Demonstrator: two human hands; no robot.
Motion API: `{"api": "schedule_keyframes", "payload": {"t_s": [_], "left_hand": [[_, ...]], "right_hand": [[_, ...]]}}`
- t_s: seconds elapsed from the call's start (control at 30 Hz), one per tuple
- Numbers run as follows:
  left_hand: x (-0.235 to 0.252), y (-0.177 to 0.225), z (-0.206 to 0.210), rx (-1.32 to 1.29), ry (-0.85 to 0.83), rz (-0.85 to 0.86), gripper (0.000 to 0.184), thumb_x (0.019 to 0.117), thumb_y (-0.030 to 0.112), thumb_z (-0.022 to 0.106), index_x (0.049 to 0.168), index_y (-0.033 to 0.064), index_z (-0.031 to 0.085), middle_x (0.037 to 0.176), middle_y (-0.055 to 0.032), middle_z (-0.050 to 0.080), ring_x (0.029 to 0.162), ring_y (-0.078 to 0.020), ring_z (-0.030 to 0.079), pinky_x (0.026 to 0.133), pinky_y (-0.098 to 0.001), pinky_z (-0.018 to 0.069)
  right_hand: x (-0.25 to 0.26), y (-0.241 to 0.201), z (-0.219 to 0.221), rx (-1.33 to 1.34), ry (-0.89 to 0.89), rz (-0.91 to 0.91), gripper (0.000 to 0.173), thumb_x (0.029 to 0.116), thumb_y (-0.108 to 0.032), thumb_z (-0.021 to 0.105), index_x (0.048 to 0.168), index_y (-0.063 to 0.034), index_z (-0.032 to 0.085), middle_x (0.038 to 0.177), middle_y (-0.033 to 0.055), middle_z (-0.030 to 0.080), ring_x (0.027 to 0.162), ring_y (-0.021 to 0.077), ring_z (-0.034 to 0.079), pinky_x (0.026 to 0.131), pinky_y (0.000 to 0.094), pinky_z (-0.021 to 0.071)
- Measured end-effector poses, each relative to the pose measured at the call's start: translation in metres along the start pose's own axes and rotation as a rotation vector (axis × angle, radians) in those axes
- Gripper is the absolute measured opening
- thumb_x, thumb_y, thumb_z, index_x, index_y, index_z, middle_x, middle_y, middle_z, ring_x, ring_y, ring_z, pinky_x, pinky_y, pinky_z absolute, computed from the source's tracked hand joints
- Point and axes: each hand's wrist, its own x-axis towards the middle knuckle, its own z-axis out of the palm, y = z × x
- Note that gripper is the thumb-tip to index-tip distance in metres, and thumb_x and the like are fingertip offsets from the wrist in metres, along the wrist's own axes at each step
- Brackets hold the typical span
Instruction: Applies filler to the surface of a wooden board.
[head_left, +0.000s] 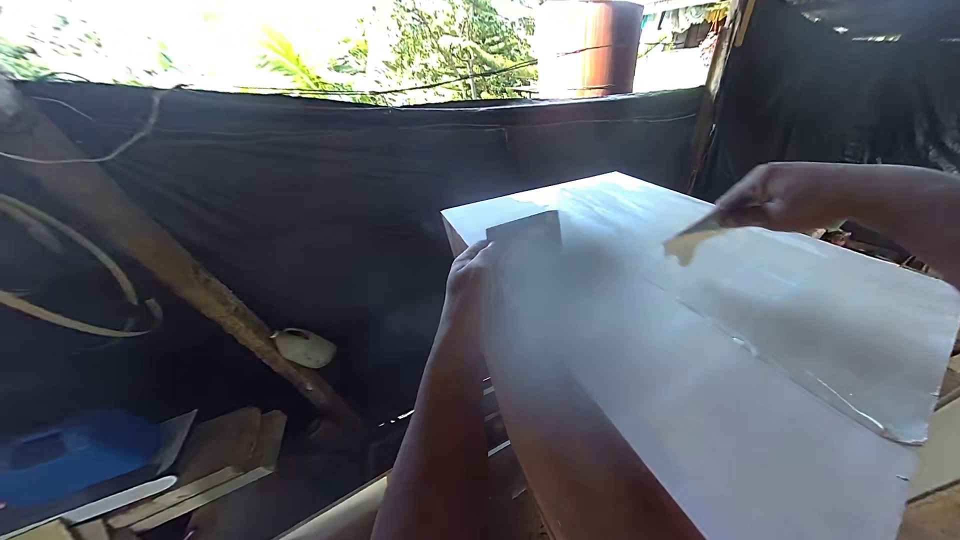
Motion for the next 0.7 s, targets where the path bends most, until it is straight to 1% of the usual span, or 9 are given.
{"api": "schedule_keyframes", "payload": {"t_s": [0.07,0.17,0.23,0.33,0.4,0.47,0.53,0.57,0.7], "left_hand": [[0.015,0.008,-0.004,0.047,-0.095,0.007,0.029,0.1087,0.024,0.043,0.116,0.0096,0.067,0.096,-0.0043,0.071,0.085,-0.0144,0.069,0.073,-0.037,0.0589],[0.037,0.007,-0.012,0.119,-0.196,0.0,0.03,0.1071,0.024,0.042,0.114,0.0084,0.067,0.099,-0.0041,0.071,0.088,-0.0136,0.069,0.075,-0.0362,0.0587],[0.046,0.0,-0.013,0.138,-0.228,0.0,0.031,0.1063,0.025,0.043,0.113,0.0077,0.067,0.098,-0.0052,0.071,0.088,-0.0147,0.069,0.075,-0.0377,0.059],[0.044,0.0,-0.015,0.21,-0.31,-0.009,0.034,0.1077,0.027,0.042,0.117,0.0063,0.067,0.099,-0.0074,0.071,0.089,-0.0162,0.069,0.076,-0.0392,0.0595],[0.026,0.015,-0.01,0.324,-0.336,-0.044,0.035,0.1101,0.031,0.04,0.114,0.0079,0.067,0.095,-0.0072,0.069,0.082,-0.015,0.067,0.072,-0.0366,0.0563],[0.022,0.016,-0.011,0.402,-0.333,-0.094,0.037,0.11,0.038,0.039,0.112,0.0135,0.067,0.096,-0.0051,0.069,0.085,-0.0147,0.067,0.075,-0.0372,0.0562],[0.026,0.012,-0.015,0.476,-0.342,-0.118,0.039,0.1094,0.041,0.04,0.115,0.0153,0.068,0.103,-0.0051,0.07,0.093,-0.0162,0.067,0.08,-0.0403,0.0555],[0.027,0.011,-0.016,0.517,-0.352,-0.123,0.039,0.1091,0.041,0.04,0.115,0.016,0.068,0.105,-0.005,0.069,0.095,-0.0163,0.066,0.08,-0.0409,0.0547],[0.027,0.013,-0.019,0.478,-0.375,-0.12,0.038,0.109,0.041,0.04,0.113,0.016,0.067,0.102,-0.0053,0.068,0.092,-0.0166,0.065,0.076,-0.04,0.054]], "right_hand": [[0.055,-0.005,0.009,-0.031,0.037,0.004,0.019,0.1043,-0.008,0.056,0.104,-0.0065,0.076,0.094,0.0116,0.072,0.09,0.026,0.068,0.086,0.0527,0.0529],[0.141,0.009,0.033,-0.055,0.125,-0.044,0.018,0.1018,-0.013,0.059,0.1,-0.0087,0.077,0.091,0.0134,0.073,0.089,0.0308,0.069,0.084,0.0586,0.0527],[0.186,0.006,0.044,-0.067,0.15,0.0,0.018,0.101,-0.016,0.06,0.101,-0.0112,0.077,0.095,0.0145,0.073,0.095,0.0345,0.069,0.086,0.0638,0.0509],[0.235,-0.008,0.058,-0.101,0.161,0.104,0.019,0.1003,-0.02,0.06,0.107,-0.0158,0.077,0.107,0.0146,0.074,0.108,0.0379,0.067,0.091,0.0698,0.0457],[0.255,-0.021,0.063,-0.129,0.158,0.168,0.023,0.1001,-0.02,0.059,0.113,-0.0195,0.077,0.117,0.012,0.073,0.12,0.0357,0.062,0.097,0.0665,0.0418],[0.276,-0.029,0.067,-0.148,0.155,0.216,0.025,0.0996,-0.019,0.058,0.117,-0.021,0.076,0.123,0.0111,0.071,0.126,0.0348,0.057,0.101,0.0649,0.0387],[0.294,-0.035,0.071,-0.157,0.157,0.253,0.025,0.0984,-0.018,0.059,0.117,-0.0211,0.076,0.124,0.0115,0.07,0.126,0.0351,0.057,0.101,0.0644,0.0387],[0.302,-0.037,0.072,-0.171,0.157,0.267,0.025,0.0978,-0.019,0.06,0.116,-0.0222,0.076,0.124,0.0109,0.07,0.126,0.0348,0.057,0.101,0.064,0.0393],[0.327,-0.047,0.082,-0.209,0.141,0.253,0.026,0.0984,-0.017,0.06,0.118,-0.0223,0.075,0.126,0.0103,0.069,0.128,0.034,0.055,0.104,0.0622,0.0374]]}}
